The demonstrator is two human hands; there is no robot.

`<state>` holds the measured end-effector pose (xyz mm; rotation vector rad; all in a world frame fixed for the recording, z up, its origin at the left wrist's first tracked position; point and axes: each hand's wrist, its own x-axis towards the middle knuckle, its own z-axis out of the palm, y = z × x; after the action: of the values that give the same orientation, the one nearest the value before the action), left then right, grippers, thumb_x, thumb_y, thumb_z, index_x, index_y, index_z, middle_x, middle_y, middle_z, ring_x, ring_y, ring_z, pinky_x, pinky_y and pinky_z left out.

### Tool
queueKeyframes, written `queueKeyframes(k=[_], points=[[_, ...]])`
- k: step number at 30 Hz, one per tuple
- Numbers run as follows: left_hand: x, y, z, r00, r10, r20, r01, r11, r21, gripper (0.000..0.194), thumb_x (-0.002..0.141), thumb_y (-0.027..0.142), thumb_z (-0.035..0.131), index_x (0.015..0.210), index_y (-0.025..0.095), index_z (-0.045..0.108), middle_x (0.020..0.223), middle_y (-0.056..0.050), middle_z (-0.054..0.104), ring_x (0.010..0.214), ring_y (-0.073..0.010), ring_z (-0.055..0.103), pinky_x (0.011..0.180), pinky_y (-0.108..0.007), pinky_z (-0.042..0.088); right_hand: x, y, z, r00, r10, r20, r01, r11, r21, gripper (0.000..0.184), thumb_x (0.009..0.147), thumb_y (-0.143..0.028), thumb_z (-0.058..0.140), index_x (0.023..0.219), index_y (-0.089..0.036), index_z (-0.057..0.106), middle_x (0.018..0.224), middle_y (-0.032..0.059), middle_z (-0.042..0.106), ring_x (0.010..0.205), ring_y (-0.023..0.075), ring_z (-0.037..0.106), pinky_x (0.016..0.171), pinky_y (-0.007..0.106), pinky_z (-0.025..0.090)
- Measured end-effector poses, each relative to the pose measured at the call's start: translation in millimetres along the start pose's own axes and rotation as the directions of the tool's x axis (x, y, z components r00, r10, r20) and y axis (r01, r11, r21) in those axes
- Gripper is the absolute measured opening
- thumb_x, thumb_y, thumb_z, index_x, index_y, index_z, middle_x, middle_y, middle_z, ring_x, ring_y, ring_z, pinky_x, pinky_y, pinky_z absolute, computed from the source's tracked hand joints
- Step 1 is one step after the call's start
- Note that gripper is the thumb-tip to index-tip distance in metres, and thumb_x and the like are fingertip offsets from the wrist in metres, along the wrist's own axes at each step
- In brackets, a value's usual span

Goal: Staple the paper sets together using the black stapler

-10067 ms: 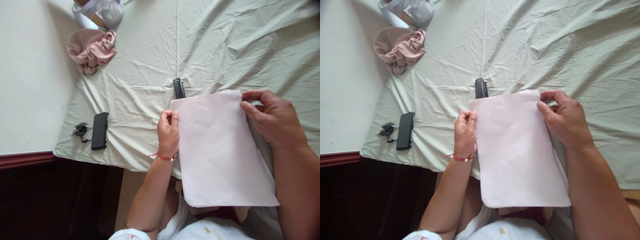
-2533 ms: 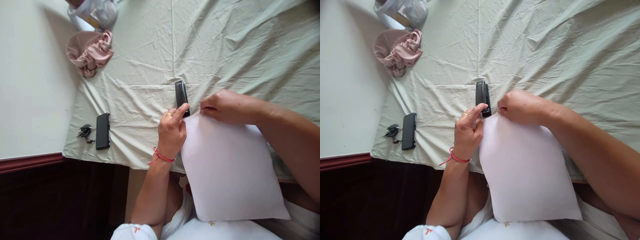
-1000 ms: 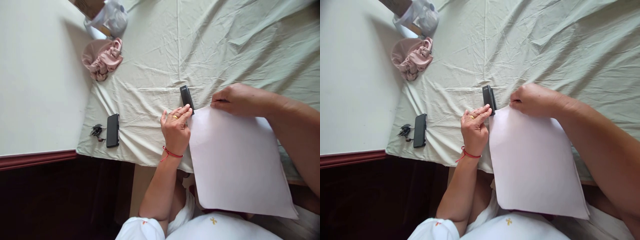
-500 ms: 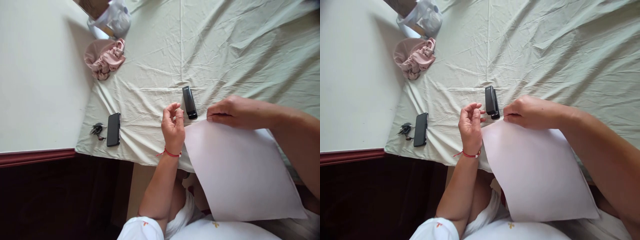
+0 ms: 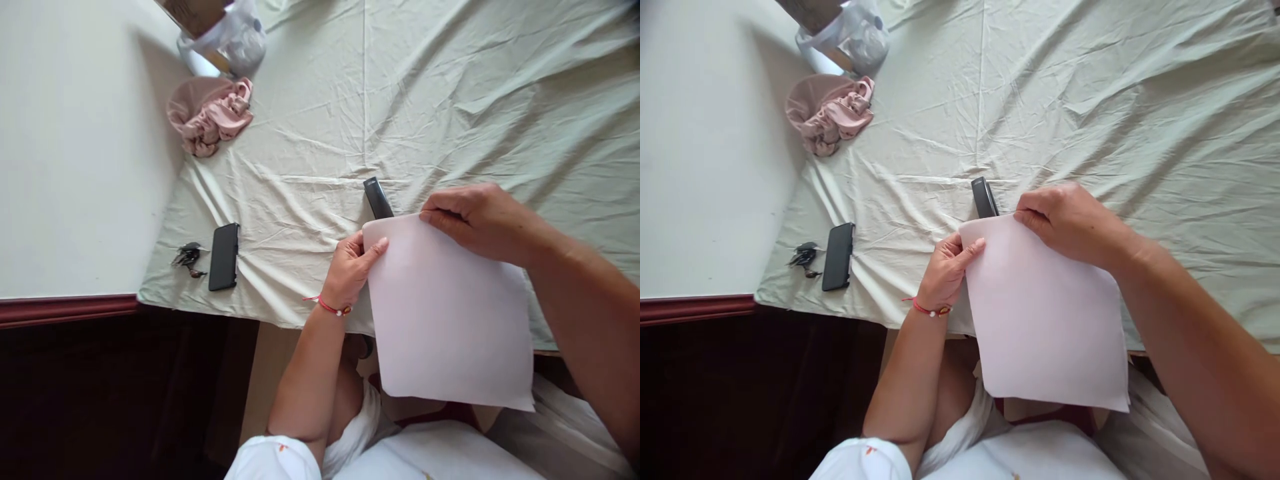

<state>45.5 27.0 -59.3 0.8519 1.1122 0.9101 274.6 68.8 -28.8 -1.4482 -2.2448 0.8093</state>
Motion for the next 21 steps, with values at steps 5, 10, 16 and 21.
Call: queueKeyframes(k=[5,10,16,21], points=[[1.1,0.0,0.5,1.0,-0.004,-0.025,0.003,0.998,-0.062,0.026,0.072,0.038,0.086,0.09,0.021,0.078,0.08,0.0,0.077,0.066,-0.0138,0.068,0.064,-0.026,0.056,-27.1,7.9,1.7,0.955,0.283,-0.083,-0.266,0.948,0.175,0.034,0.092,-0.052,0.052,0.101,-0.024,0.068,0.079,0.0029,0.064,0.066,0.0116,0.052,0.059,0.025,0.037],[4.6,-2.3,2.2,0.997,-0.028,-0.075,0.02,0.995,-0.102,0.028,0.069,0.036,0.088,0.089,0.021,0.076,0.079,0.0,0.076,0.064,-0.0133,0.068,0.061,-0.026,0.056,-47.5,28.8,-0.5,0.842,0.532,-0.092,-0.398,0.727,0.559,0.051,0.086,-0.066,0.06,0.12,-0.028,0.062,0.097,0.0072,0.066,0.064,0.0111,0.053,0.053,0.024,0.037],[16.4,-4.6,7.6,0.985,-0.015,-0.172,-0.011,0.989,-0.146,0.036,0.063,0.037,0.09,0.09,0.02,0.073,0.076,0.001,0.075,0.062,-0.0137,0.068,0.063,-0.028,0.056,-58.7,32.2,9.8,0.802,0.597,-0.016,-0.34,0.477,0.81,0.052,0.084,-0.063,0.066,0.121,-0.028,0.059,0.103,0.0088,0.067,0.076,0.0156,0.062,0.067,0.03,0.052],[19.2,-6.4,10.9,0.978,0.044,-0.206,-0.075,0.987,-0.142,0.035,0.065,0.038,0.088,0.091,0.021,0.072,0.076,0.0,0.076,0.073,-0.0177,0.073,0.071,-0.03,0.059,-53.1,31.7,31.1,0.79,0.609,-0.07,-0.295,0.478,0.827,0.043,0.078,-0.044,0.075,0.115,-0.025,0.066,0.106,0.0067,0.069,0.077,0.0162,0.065,0.068,0.03,0.056]])
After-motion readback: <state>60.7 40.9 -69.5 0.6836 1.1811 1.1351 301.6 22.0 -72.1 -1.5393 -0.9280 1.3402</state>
